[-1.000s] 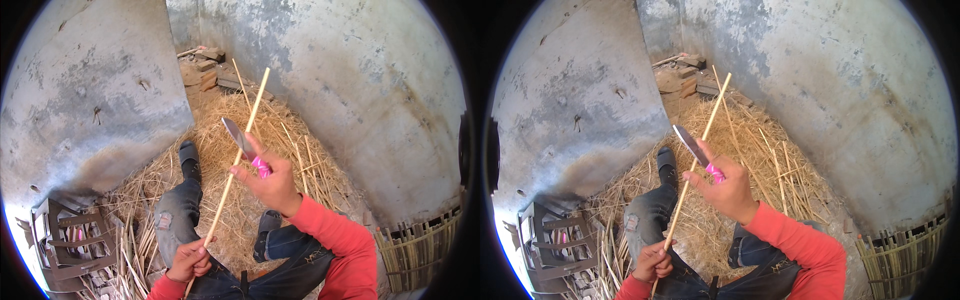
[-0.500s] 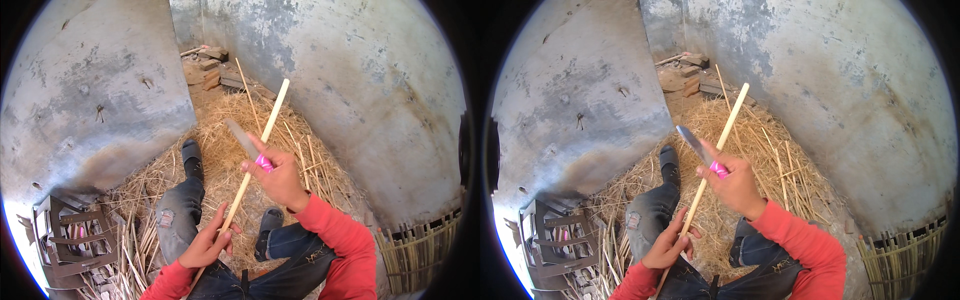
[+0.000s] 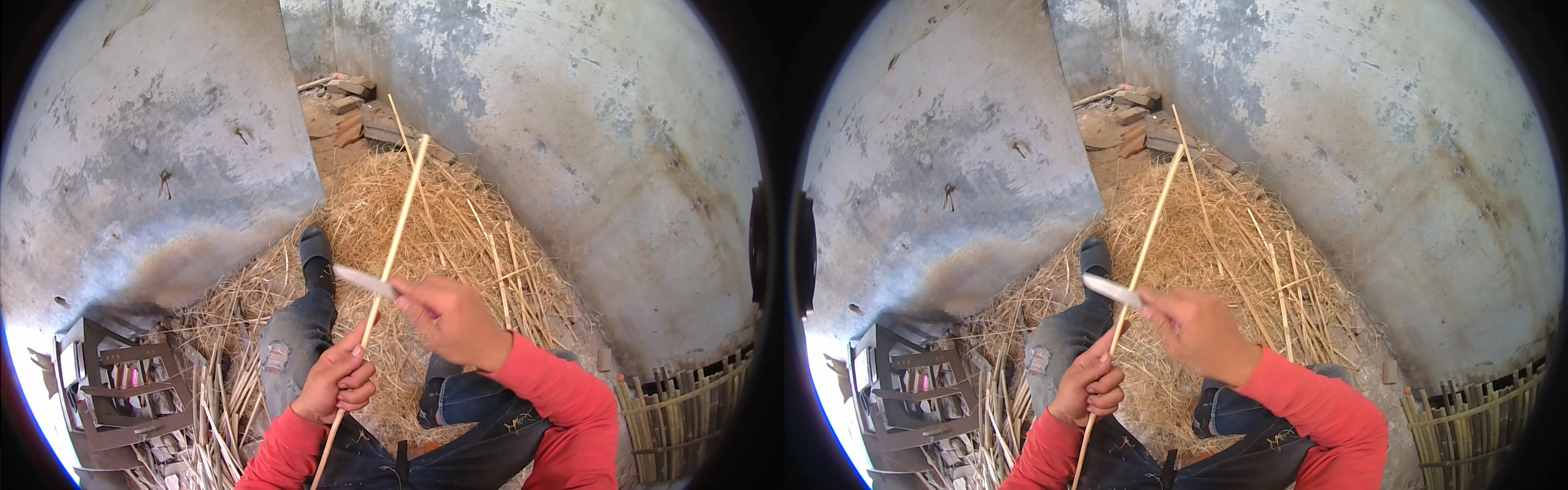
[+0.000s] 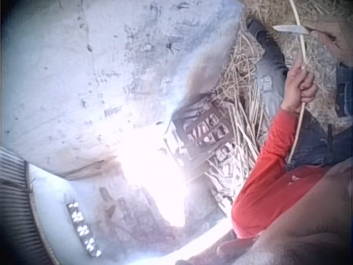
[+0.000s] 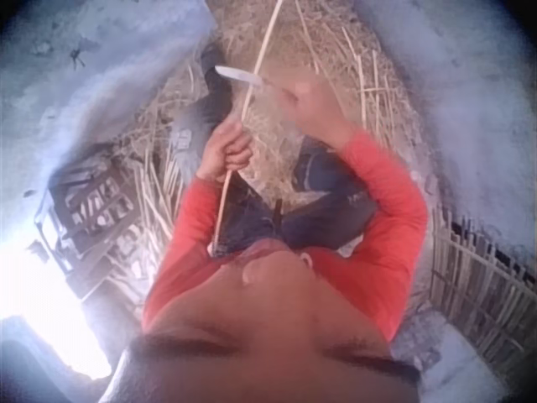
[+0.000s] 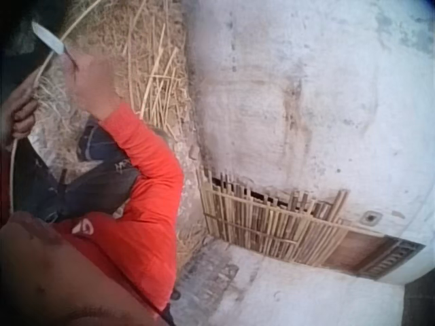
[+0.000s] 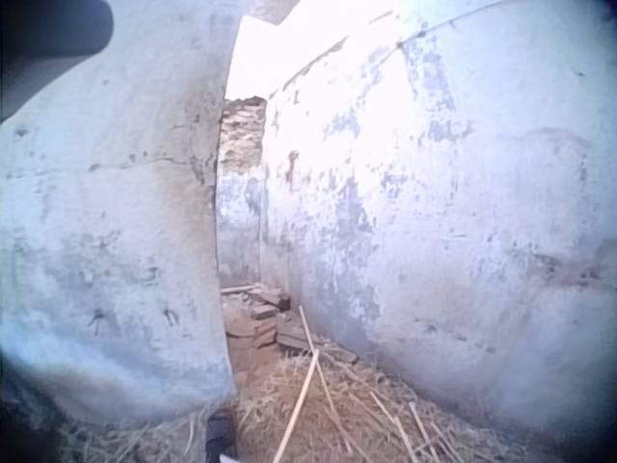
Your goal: The person carves a thin wooden stick using a small knife, shaving off pieces of wood along its length while sitting on a straw-covered floor.
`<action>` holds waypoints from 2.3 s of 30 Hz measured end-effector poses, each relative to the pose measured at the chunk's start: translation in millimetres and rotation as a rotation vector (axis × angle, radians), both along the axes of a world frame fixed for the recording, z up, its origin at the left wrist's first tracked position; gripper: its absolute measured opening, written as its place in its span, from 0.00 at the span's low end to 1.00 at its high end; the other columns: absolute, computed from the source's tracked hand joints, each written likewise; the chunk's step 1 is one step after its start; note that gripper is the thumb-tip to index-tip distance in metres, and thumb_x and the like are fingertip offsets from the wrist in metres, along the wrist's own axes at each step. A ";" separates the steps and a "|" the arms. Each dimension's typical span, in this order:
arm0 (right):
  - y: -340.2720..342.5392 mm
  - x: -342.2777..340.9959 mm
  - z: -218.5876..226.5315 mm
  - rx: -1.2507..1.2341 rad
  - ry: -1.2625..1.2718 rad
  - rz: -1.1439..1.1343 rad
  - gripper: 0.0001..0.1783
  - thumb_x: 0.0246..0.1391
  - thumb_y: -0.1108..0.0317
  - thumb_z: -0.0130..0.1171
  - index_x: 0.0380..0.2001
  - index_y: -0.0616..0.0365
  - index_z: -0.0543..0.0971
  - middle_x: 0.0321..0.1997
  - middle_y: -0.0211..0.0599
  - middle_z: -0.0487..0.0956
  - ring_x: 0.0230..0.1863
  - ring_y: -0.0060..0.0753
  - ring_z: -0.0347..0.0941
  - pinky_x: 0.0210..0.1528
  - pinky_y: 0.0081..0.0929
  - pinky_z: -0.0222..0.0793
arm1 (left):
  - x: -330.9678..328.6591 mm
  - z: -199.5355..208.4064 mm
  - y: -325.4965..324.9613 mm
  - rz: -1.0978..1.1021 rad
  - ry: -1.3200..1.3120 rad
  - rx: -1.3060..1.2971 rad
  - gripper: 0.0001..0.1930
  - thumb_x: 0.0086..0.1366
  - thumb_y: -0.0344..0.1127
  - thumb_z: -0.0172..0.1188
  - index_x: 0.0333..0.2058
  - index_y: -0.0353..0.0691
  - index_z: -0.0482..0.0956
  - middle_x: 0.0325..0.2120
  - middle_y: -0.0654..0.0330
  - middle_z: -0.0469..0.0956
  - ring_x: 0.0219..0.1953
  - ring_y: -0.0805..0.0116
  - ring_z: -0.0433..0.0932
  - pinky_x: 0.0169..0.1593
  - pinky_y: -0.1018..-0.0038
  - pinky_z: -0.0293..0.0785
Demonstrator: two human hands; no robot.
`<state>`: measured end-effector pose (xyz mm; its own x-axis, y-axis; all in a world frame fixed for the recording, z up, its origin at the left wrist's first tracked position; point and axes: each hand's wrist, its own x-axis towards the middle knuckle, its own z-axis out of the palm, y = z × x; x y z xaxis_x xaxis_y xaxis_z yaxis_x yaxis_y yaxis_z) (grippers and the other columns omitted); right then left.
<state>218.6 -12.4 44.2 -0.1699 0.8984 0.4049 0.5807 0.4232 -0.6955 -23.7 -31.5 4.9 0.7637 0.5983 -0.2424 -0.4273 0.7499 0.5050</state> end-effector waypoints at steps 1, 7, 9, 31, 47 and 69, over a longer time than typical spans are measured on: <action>-4.9 -4.7 -4.7 0.010 -0.104 0.030 0.16 0.66 0.62 0.60 0.48 0.63 0.83 0.25 0.40 0.80 0.23 0.35 0.74 0.27 0.33 0.69 | -1.1 -0.4 1.0 0.023 -0.046 -0.046 0.28 0.81 0.38 0.41 0.76 0.59 0.48 0.16 0.73 0.51 0.14 0.83 0.50 0.15 0.85 0.47; -13.3 -16.3 -8.9 -0.030 -0.245 -0.006 0.19 0.64 0.53 0.62 0.31 0.60 0.82 0.20 0.44 0.78 0.21 0.50 0.78 0.23 0.43 0.71 | -12.4 -7.4 2.6 0.021 -0.181 -0.184 0.27 0.81 0.38 0.40 0.75 0.60 0.50 0.15 0.74 0.52 0.12 0.85 0.49 0.14 0.87 0.46; -15.0 -18.2 -8.9 -0.086 -0.339 0.001 0.23 0.63 0.50 0.62 0.25 0.59 0.80 0.18 0.44 0.77 0.19 0.50 0.77 0.21 0.44 0.70 | -13.1 -5.3 2.9 0.020 -0.206 -0.210 0.27 0.81 0.38 0.40 0.75 0.60 0.50 0.15 0.74 0.52 0.12 0.85 0.49 0.14 0.87 0.46; 86.0 70.2 -12.6 0.217 -0.526 -0.446 0.34 0.73 0.44 0.44 0.18 0.56 0.76 0.09 0.41 0.66 0.11 0.43 0.66 0.15 0.43 0.61 | -37.2 13.3 -50.2 -0.008 -0.034 -0.234 0.30 0.79 0.35 0.45 0.76 0.55 0.49 0.15 0.71 0.49 0.11 0.82 0.46 0.14 0.80 0.42; 9.4 -9.9 -2.2 0.103 -0.412 -0.112 0.31 0.65 0.41 0.55 0.20 0.57 0.80 0.15 0.45 0.76 0.13 0.46 0.73 0.17 0.44 0.68 | -30.5 18.2 -47.3 0.045 0.078 -0.076 0.29 0.80 0.34 0.42 0.76 0.58 0.50 0.18 0.70 0.52 0.15 0.79 0.50 0.18 0.81 0.47; 107.2 150.3 -18.4 0.048 -0.308 -0.739 0.36 0.71 0.42 0.44 0.19 0.61 0.79 0.17 0.50 0.76 0.20 0.52 0.74 0.26 0.48 0.66 | -59.8 16.6 -97.0 0.057 0.242 -0.240 0.32 0.77 0.39 0.49 0.76 0.56 0.50 0.14 0.72 0.51 0.11 0.82 0.49 0.13 0.83 0.47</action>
<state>368.8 94.8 25.8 0.3516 0.8049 0.4780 0.8855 -0.1202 -0.4488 -83.5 -128.5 21.5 0.6342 0.5420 -0.5514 -0.3612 0.8382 0.4085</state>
